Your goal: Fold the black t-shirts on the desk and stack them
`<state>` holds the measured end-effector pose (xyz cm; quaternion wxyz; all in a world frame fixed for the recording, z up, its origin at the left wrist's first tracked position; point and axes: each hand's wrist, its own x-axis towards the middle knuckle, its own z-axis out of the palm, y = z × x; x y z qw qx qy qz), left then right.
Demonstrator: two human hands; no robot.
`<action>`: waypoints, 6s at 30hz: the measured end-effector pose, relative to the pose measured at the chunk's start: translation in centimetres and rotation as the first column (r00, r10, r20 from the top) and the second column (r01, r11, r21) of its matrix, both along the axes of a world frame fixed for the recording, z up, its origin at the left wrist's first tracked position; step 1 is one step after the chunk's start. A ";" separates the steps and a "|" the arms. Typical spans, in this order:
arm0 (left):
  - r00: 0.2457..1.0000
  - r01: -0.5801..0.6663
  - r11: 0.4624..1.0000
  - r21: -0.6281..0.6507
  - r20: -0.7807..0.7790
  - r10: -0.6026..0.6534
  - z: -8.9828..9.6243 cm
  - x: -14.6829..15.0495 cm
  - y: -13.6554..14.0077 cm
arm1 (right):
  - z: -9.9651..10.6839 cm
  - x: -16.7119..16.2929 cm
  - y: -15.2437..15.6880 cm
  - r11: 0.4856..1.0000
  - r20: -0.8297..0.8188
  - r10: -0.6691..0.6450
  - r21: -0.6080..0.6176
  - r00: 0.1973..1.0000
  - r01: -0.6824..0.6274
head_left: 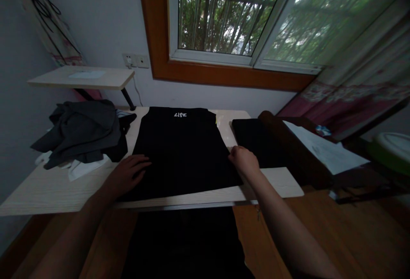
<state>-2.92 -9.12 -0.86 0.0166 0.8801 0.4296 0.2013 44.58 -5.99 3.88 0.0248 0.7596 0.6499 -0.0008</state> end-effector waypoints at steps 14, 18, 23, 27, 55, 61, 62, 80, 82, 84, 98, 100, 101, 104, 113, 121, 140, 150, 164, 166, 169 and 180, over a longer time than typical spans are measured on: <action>0.998 0.015 0.999 -0.043 0.065 -0.012 -0.1 -0.1 -0.1 | 0.6 -1.9 0.5 0.993 0.017 0.054 0.103 0.998 -0.055; 0.999 0.003 0.999 -0.038 0.050 -0.001 -0.1 0.0 -0.1 | 0.4 -2.4 1.5 0.994 0.038 0.063 0.087 0.997 -0.066; 1.000 -0.003 0.999 -0.054 0.020 0.004 -0.1 0.1 0.1 | 0.4 -2.4 2.5 0.999 0.049 0.028 0.020 0.998 -0.029; 0.999 -0.003 0.997 -0.071 0.034 0.005 0.1 0.2 0.1 | 0.5 -1.9 2.8 0.999 0.063 0.018 0.030 0.998 -0.020; 1.000 -0.013 0.998 -0.064 -0.010 0.013 2.6 7.2 2.9 | -1.9 -9.7 3.2 0.863 -0.185 0.474 0.292 0.861 -0.413; 0.979 -0.169 0.981 -0.096 -0.132 0.156 -0.4 9.0 4.2 | -4.8 -9.8 4.5 0.895 -0.198 0.425 0.237 0.883 -0.377; 0.977 -0.177 0.980 -0.095 -0.138 0.163 -0.7 8.9 4.1 | -5.1 -9.0 4.8 0.910 -0.186 0.389 0.233 0.902 -0.344; 0.863 -0.466 0.885 -0.023 -0.234 0.448 -0.9 6.4 2.7 | -6.6 -0.2 2.8 0.975 -0.019 0.176 0.144 0.984 -0.171; 0.849 -0.486 0.874 0.002 -0.235 0.473 -0.9 6.2 2.5 | -6.7 -0.1 2.3 0.969 -0.004 0.186 0.166 0.982 -0.183; 0.839 -0.496 0.868 0.034 -0.236 0.489 -0.8 6.1 2.2 | -6.6 -0.1 1.7 0.959 0.022 0.194 0.204 0.981 -0.195; 0.793 -0.528 0.824 0.204 -0.230 0.565 0.6 4.7 0.0 | -3.5 -1.7 -1.3 0.953 0.136 0.094 0.275 0.986 -0.129; 0.794 -0.524 0.826 0.206 -0.234 0.562 0.3 4.5 -0.1 | -3.4 -1.7 -1.6 0.970 0.132 0.072 0.223 0.989 -0.100; 0.802 -0.517 0.833 0.197 -0.228 0.552 0.1 4.3 -0.1 | -3.4 -1.7 -1.8 0.978 0.136 0.063 0.190 0.989 -0.088; 0.860 -0.457 0.876 0.154 -0.177 0.479 -0.3 4.0 0.0 | -3.0 -1.6 -2.6 0.991 0.162 0.070 0.099 0.984 -0.087; 0.955 -0.296 0.955 -0.035 -0.012 0.295 -0.3 1.6 0.0 | -1.1 -1.4 -4.7 0.991 0.161 0.132 -0.022 0.978 -0.130; 0.973 -0.215 0.947 -0.239 -0.133 0.188 1.3 -0.1 -0.8 | -0.7 -2.0 -6.7 0.977 0.148 0.185 -0.135 0.972 -0.166; 0.903 -0.416 0.909 -0.012 -0.121 0.411 0.8 7.4 12.1 | -4.5 -7.7 9.6 0.912 -0.136 0.363 0.257 0.922 -0.321; 0.900 -0.421 0.907 0.010 -0.117 0.419 -1.8 6.2 12.3 | -6.0 -2.9 9.9 0.955 -0.101 0.240 0.203 0.965 -0.216; 0.905 -0.413 0.911 0.007 -0.110 0.411 -1.3 6.2 11.9 | -3.9 0.0 10.7 0.909 -0.202 0.271 0.374 0.941 -0.181; 0.906 -0.410 0.912 0.009 -0.112 0.408 -1.3 6.2 11.9 | -3.5 0.4 11.0 0.911 -0.173 0.294 0.348 0.940 -0.221; 0.905 -0.413 0.911 0.009 -0.110 0.411 -1.3 6.2 11.9 | -2.6 1.0 11.2 0.904 -0.060 0.352 0.280 0.934 -0.323; 0.909 -0.406 0.914 -0.018 -0.110 0.402 -0.9 6.2 11.9 | -0.3 2.3 11.6 0.828 0.178 0.535 0.083 0.826 -0.554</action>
